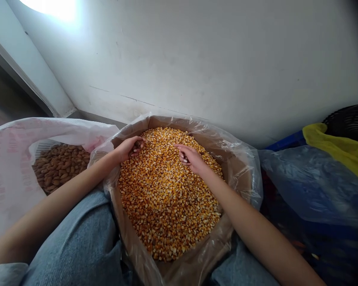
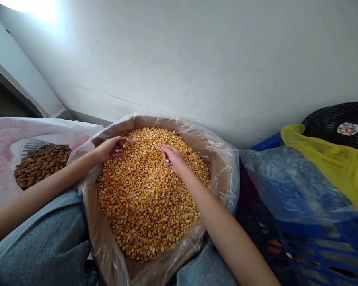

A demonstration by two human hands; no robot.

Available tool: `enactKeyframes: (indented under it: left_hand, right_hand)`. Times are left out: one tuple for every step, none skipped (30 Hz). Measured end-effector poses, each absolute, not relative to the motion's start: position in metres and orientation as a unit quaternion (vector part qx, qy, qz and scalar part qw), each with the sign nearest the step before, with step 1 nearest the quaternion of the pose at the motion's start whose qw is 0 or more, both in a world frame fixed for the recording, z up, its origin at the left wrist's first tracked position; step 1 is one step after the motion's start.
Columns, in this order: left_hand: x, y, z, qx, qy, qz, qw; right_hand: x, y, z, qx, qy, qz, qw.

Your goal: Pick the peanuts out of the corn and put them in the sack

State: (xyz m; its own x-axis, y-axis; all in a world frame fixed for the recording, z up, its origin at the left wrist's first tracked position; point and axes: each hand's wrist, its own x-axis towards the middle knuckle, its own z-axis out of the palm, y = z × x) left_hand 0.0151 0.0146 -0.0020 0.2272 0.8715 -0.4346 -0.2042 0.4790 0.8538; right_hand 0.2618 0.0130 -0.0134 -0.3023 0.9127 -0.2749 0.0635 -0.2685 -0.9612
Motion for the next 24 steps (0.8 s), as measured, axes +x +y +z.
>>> enactKeyframes:
  left_hand:
    - [0.016, 0.014, -0.001, 0.357, 0.5, 0.388, 0.687]
    - [0.016, 0.013, -0.001, 0.38, 0.509, 0.398, 0.662]
    - [0.016, 0.013, -0.002, 0.405, 0.52, 0.408, 0.632]
    - [0.015, 0.013, -0.003, 0.43, 0.538, 0.415, 0.595]
    - [0.015, 0.014, -0.006, 0.457, 0.56, 0.414, 0.554]
    - [0.014, 0.016, -0.01, 0.483, 0.586, 0.406, 0.508]
    - [0.013, 0.018, -0.015, 0.508, 0.615, 0.391, 0.458]
    - [0.013, 0.022, -0.02, 0.532, 0.643, 0.373, 0.406]
    - [0.013, 0.025, -0.025, 0.555, 0.665, 0.353, 0.354]
    - [0.015, 0.03, -0.03, 0.574, 0.681, 0.335, 0.307]
    - [0.016, 0.034, -0.034, 0.589, 0.691, 0.321, 0.27]
    - [0.019, 0.038, -0.037, 0.601, 0.693, 0.312, 0.247]
    - [0.022, 0.043, -0.039, 0.612, 0.689, 0.307, 0.239]
    - [0.026, 0.047, -0.04, 0.62, 0.679, 0.307, 0.246]
    - [0.03, 0.051, -0.041, 0.627, 0.664, 0.311, 0.263]
    - [0.035, 0.054, -0.041, 0.63, 0.649, 0.318, 0.284]
    - [0.041, 0.057, -0.042, 0.628, 0.636, 0.324, 0.308]
    - [0.046, 0.06, -0.042, 0.624, 0.626, 0.329, 0.333]
    - [0.052, 0.061, -0.043, 0.618, 0.618, 0.329, 0.358]
    - [0.058, 0.062, -0.044, 0.61, 0.613, 0.326, 0.382]
    - [0.063, 0.061, -0.046, 0.603, 0.61, 0.32, 0.402]
    - [0.067, 0.059, -0.048, 0.597, 0.607, 0.313, 0.42]
    - [0.071, 0.056, -0.05, 0.595, 0.601, 0.307, 0.436]
    - [0.074, 0.051, -0.052, 0.595, 0.595, 0.302, 0.448]
  right_hand:
    - [0.26, 0.013, -0.008, -0.462, -0.441, 0.683, 0.355]
    - [0.26, 0.014, -0.004, -0.443, -0.385, 0.72, 0.37]
    - [0.262, 0.016, -0.001, -0.434, -0.34, 0.742, 0.382]
    - [0.265, 0.019, 0.0, -0.436, -0.308, 0.75, 0.391]
    - [0.27, 0.022, 0.0, -0.45, -0.291, 0.743, 0.4]
    - [0.276, 0.026, -0.002, -0.477, -0.29, 0.721, 0.411]
    - [0.282, 0.03, -0.006, -0.516, -0.306, 0.68, 0.422]
    - [0.289, 0.034, -0.012, -0.566, -0.339, 0.618, 0.427]
    - [0.296, 0.038, -0.018, -0.619, -0.38, 0.542, 0.423]
    - [0.303, 0.041, -0.024, -0.665, -0.419, 0.463, 0.411]
    - [0.309, 0.044, -0.029, -0.698, -0.449, 0.394, 0.395]
    - [0.313, 0.047, -0.034, -0.717, -0.47, 0.346, 0.381]
    - [0.316, 0.049, -0.038, -0.728, -0.485, 0.316, 0.368]
    - [0.318, 0.051, -0.041, -0.733, -0.498, 0.299, 0.354]
    - [0.317, 0.053, -0.043, -0.734, -0.514, 0.288, 0.337]
    - [0.315, 0.055, -0.044, -0.731, -0.536, 0.282, 0.314]
    - [0.311, 0.056, -0.044, -0.723, -0.557, 0.286, 0.291]
    - [0.306, 0.057, -0.045, -0.711, -0.575, 0.299, 0.272]
    - [0.3, 0.058, -0.045, -0.696, -0.587, 0.32, 0.262]
    - [0.293, 0.058, -0.046, -0.681, -0.591, 0.345, 0.262]
    - [0.286, 0.056, -0.047, -0.666, -0.592, 0.366, 0.267]
    - [0.278, 0.054, -0.049, -0.655, -0.591, 0.384, 0.274]
    - [0.271, 0.05, -0.051, -0.644, -0.588, 0.4, 0.281]
    - [0.265, 0.045, -0.052, -0.632, -0.584, 0.419, 0.288]
